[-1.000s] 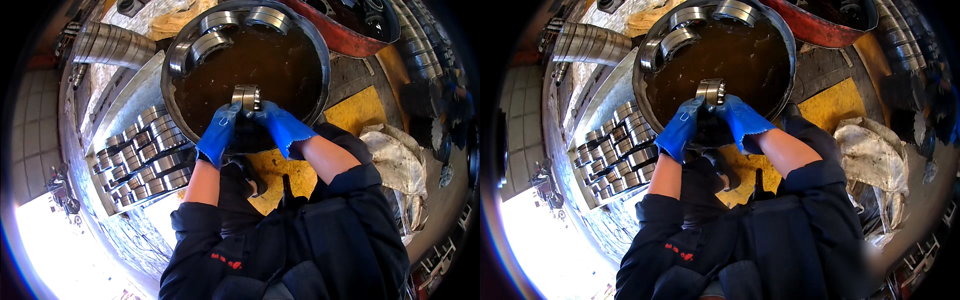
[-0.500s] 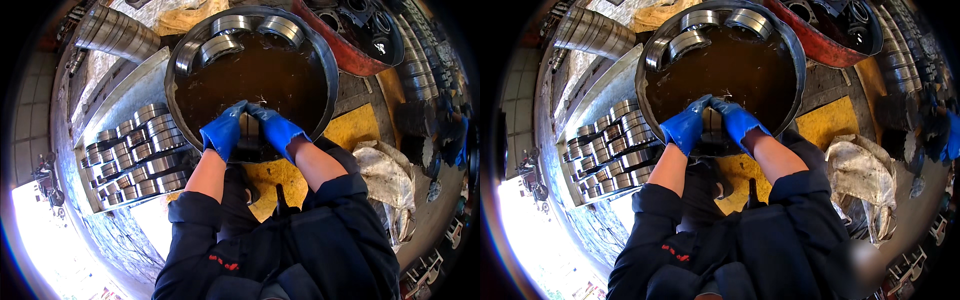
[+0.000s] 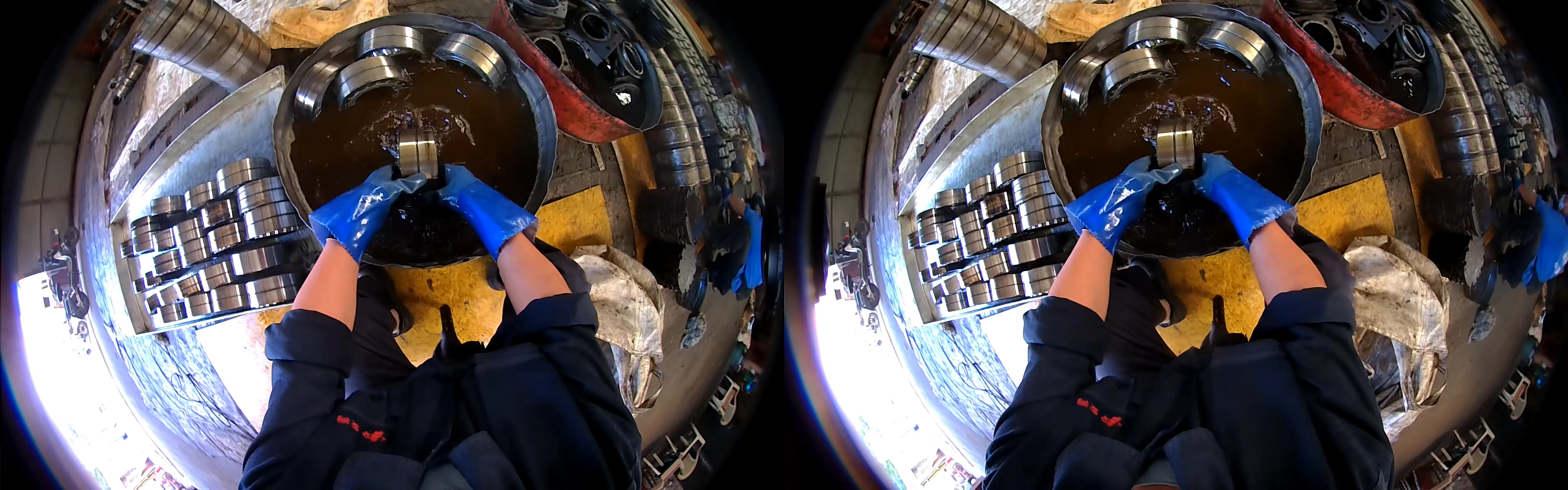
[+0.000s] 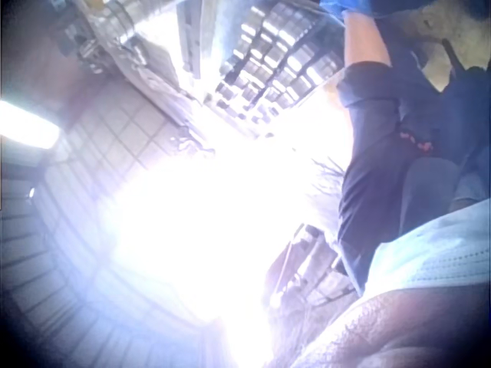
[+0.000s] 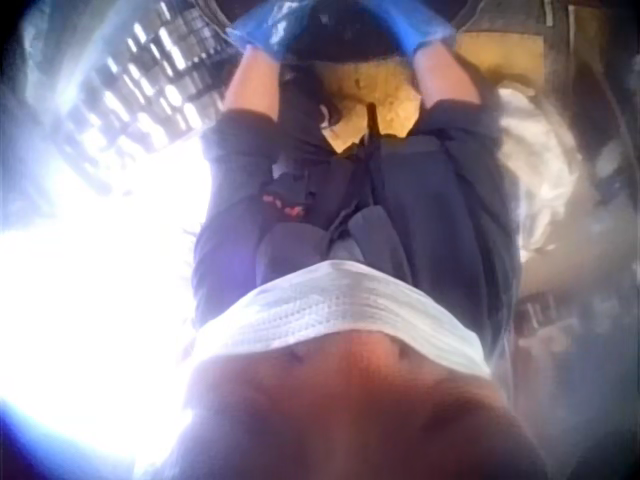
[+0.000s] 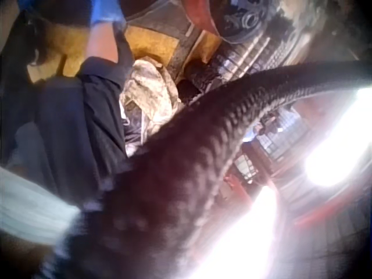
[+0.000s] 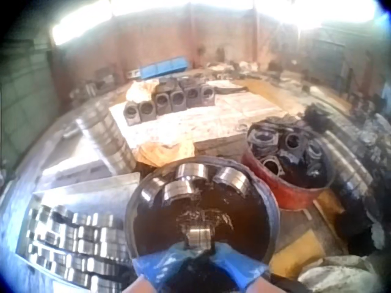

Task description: The person cleans metal ring components by submerging them in a container of liquid and using a brush to scrub the surfaces. The person picks up one metal ring at a time from a tray, rinses and scrubs it in the dark liquid, and then sets it aside.

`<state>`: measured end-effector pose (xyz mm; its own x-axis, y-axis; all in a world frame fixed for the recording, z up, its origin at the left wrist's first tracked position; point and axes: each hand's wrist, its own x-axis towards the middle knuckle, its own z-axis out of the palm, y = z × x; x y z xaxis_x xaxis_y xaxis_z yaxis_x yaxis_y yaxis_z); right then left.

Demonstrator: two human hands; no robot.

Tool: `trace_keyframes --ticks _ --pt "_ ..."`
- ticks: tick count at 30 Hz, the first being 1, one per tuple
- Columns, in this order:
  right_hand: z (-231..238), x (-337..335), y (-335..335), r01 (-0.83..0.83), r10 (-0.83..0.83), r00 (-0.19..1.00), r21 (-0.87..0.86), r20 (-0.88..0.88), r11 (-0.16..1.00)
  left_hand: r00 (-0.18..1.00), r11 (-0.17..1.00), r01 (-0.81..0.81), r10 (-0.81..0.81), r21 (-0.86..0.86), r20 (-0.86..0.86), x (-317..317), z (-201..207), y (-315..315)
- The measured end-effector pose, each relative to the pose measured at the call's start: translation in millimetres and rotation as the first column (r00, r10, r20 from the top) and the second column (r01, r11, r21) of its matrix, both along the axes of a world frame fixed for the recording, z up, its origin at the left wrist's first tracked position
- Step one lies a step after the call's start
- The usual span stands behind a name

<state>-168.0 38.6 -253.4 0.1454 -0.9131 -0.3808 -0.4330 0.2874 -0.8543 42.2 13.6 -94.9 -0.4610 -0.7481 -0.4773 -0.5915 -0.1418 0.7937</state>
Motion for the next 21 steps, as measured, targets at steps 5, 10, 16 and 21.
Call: trace_keyframes --ticks 5,10,16,21 --pt "48.6 23.5 -1.7 -0.048 0.020 0.992 0.235 0.122 0.971 0.930 0.982 0.036 0.034 -0.183 0.366 21.6 12.4 12.0" --pt "77.6 28.3 22.1 -0.022 -0.009 0.993 0.270 0.116 0.963 0.954 0.954 0.173 -0.100 -0.246 0.281 27.9 -15.0 9.4" --pt "101.1 36.7 36.4 0.113 -0.166 0.962 0.238 0.218 0.965 0.974 0.992 0.019 -0.046 -0.122 -0.222 23.9 -68.0 1.9" --pt "97.8 34.7 25.9 0.280 -0.343 0.918 0.283 0.200 0.917 0.945 0.957 -0.203 0.246 0.207 -0.213 -5.4 -60.0 -2.6"
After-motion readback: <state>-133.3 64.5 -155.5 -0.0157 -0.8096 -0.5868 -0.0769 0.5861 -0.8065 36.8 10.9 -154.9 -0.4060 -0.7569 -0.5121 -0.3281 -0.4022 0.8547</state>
